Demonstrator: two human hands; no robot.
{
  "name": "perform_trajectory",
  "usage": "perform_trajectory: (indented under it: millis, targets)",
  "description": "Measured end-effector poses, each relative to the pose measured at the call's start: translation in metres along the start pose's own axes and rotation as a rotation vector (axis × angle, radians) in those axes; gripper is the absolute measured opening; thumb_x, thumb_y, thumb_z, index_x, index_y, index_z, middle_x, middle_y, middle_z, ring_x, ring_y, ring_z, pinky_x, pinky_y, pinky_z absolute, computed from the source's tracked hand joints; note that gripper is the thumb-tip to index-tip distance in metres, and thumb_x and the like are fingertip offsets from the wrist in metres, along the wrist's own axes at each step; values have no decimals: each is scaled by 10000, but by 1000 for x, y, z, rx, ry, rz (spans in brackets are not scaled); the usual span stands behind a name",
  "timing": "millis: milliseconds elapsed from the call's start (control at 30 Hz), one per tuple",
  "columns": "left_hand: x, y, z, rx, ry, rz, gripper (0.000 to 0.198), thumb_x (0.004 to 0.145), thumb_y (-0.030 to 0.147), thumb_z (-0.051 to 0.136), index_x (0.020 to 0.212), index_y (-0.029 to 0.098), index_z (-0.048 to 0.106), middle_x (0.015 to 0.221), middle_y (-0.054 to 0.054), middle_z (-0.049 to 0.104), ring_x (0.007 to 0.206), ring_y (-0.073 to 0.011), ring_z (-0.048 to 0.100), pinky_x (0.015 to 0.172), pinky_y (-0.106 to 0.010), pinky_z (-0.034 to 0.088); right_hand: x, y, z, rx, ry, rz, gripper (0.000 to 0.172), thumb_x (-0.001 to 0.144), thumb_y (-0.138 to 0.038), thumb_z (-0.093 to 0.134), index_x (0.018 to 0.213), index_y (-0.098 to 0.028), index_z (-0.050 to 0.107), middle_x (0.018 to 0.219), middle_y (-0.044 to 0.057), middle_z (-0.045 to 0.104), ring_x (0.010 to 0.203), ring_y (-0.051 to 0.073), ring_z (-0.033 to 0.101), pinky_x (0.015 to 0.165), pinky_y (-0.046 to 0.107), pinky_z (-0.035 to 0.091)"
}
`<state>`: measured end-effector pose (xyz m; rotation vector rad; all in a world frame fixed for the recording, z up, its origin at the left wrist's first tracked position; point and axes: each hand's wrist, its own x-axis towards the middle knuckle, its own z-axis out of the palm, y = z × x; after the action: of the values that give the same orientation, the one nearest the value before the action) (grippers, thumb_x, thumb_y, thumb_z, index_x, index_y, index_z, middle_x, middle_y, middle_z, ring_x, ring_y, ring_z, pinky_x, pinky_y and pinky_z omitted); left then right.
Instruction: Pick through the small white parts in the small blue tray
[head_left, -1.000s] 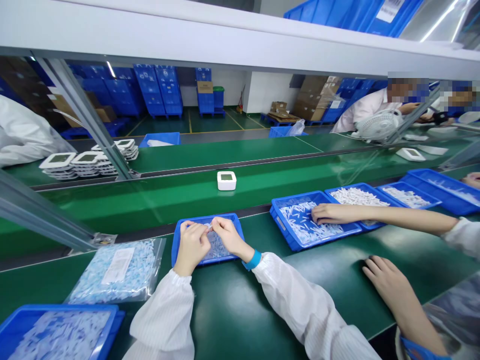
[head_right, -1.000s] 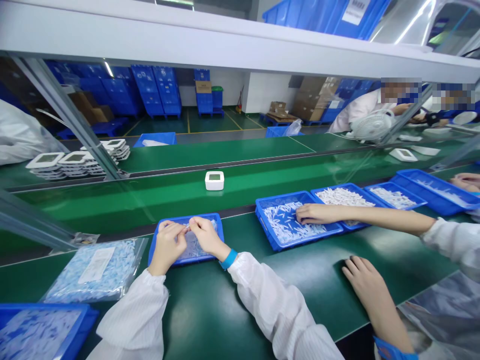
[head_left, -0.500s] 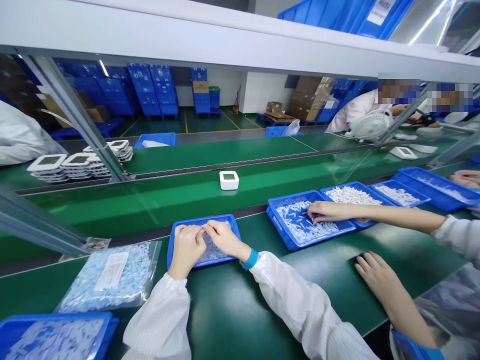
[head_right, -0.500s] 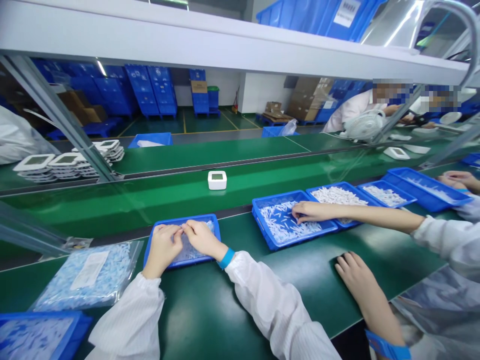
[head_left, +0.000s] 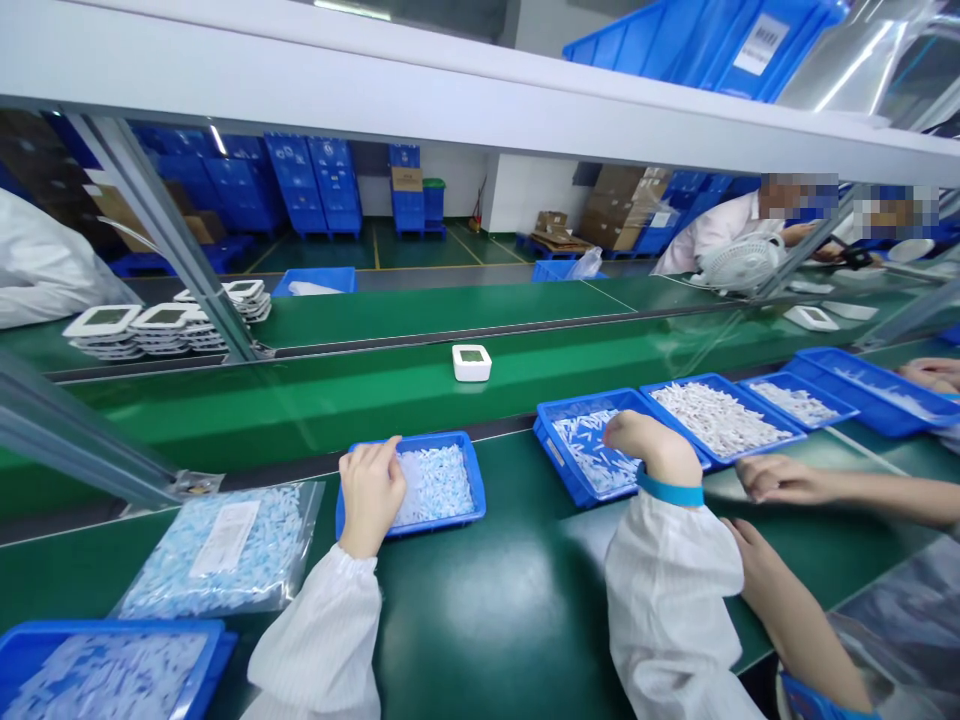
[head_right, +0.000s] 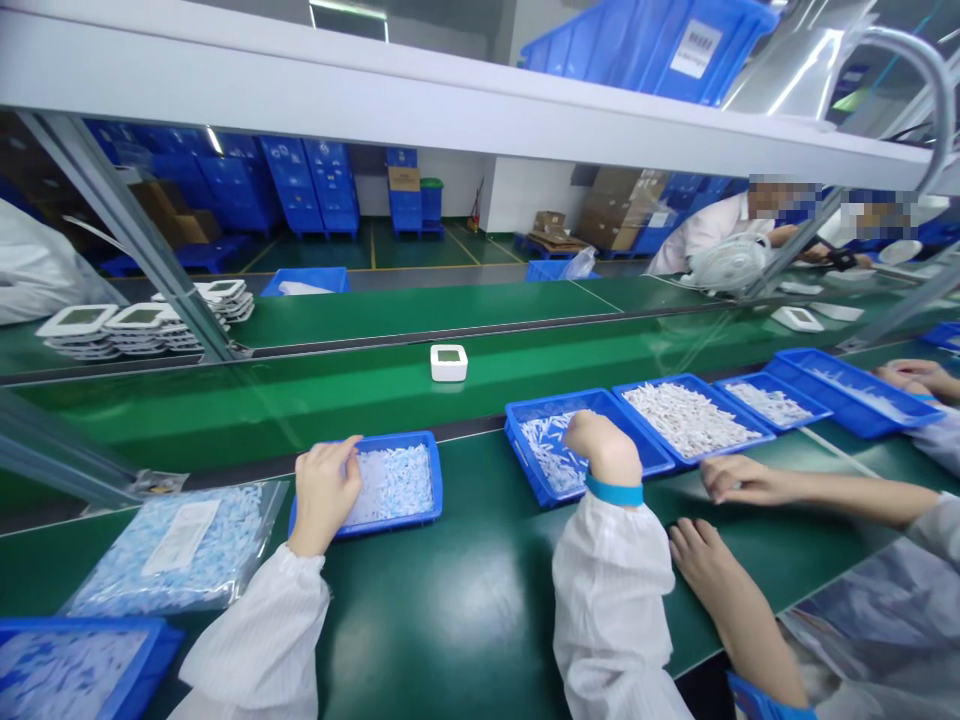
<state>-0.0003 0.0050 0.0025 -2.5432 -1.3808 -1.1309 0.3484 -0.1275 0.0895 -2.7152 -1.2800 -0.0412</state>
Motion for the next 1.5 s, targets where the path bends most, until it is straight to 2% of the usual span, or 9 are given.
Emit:
perform_trajectory:
  millis: [100, 200, 300, 433, 567, 833, 1000, 1200, 1500]
  targets:
    - [1, 2, -2, 43, -61, 29, 330, 782, 116, 460, 1027, 218, 657, 981, -98, 660, 947, -283, 536, 753, -410, 353, -1, -28, -1, 38, -114, -86, 157, 778, -120, 544, 665, -144, 651, 694, 119, 656, 621, 174, 589, 578, 267, 368]
    - [0, 2, 0, 4, -130, 65, 259, 770, 117, 471, 888, 227, 674, 926, -79, 655, 930, -261, 533, 757, -402, 345, -11, -85, 8, 204, -113, -436, 215, 812, -95, 480, 725, -156, 667, 772, 112, 676, 711, 174, 599, 650, 264, 376]
    - [-3, -2, 6, -25, -192, 72, 227, 763, 132, 487, 862, 229, 666, 897, -66, 667, 920, -249, 537, 765, -398, 334, -30, -141, 37, 371, -208, -815, 218, 816, -80, 473, 790, -164, 673, 834, 81, 678, 776, 164, 599, 711, 257, 387]
    - [-6, -6, 12, -49, -273, 51, 205, 765, 142, 488, 861, 222, 650, 904, -68, 685, 888, -247, 545, 760, -399, 312, -51, -184, 85, 180, -102, -932, 169, 798, -98, 507, 884, -99, 652, 936, 139, 646, 925, 232, 566, 828, 344, 350]
    - [-7, -7, 13, -70, -310, 17, 167, 762, 130, 486, 807, 211, 625, 852, -65, 688, 866, -248, 554, 752, -391, 292, -56, -192, 105, 30, -42, -955, 156, 759, -64, 497, 827, -74, 637, 874, 149, 626, 875, 243, 547, 814, 376, 316]
    - [-4, -5, 8, -75, -356, 0, 171, 760, 83, 459, 739, 203, 579, 784, -41, 658, 842, -236, 542, 727, -370, 257, -53, -192, 101, 106, -7, -936, 201, 858, -132, 448, 805, -94, 638, 881, 137, 610, 864, 222, 533, 797, 355, 318]
    - [-4, -4, 9, -80, -311, 23, 178, 779, 122, 492, 837, 216, 632, 876, -53, 668, 887, -240, 538, 738, -367, 269, -52, -193, 100, 192, 57, -943, 135, 813, -159, 521, 766, -110, 637, 880, 119, 606, 887, 225, 535, 773, 329, 363]
    - [-1, -1, 7, -56, -437, -34, 215, 808, 163, 464, 790, 213, 673, 886, -61, 687, 924, -234, 536, 779, -390, 270, -56, -199, 96, 662, -50, -803, 124, 779, -124, 523, 814, -135, 642, 753, 44, 643, 719, 147, 578, 704, 250, 418]
    - [3, 1, 0, -143, -157, -62, 188, 840, 228, 479, 824, 238, 666, 921, -26, 713, 934, -212, 578, 809, -406, 257, -50, -211, 125, 1376, -290, -443, 62, 744, -198, 544, 765, -166, 592, 703, 13, 637, 671, 139, 608, 654, 254, 483]
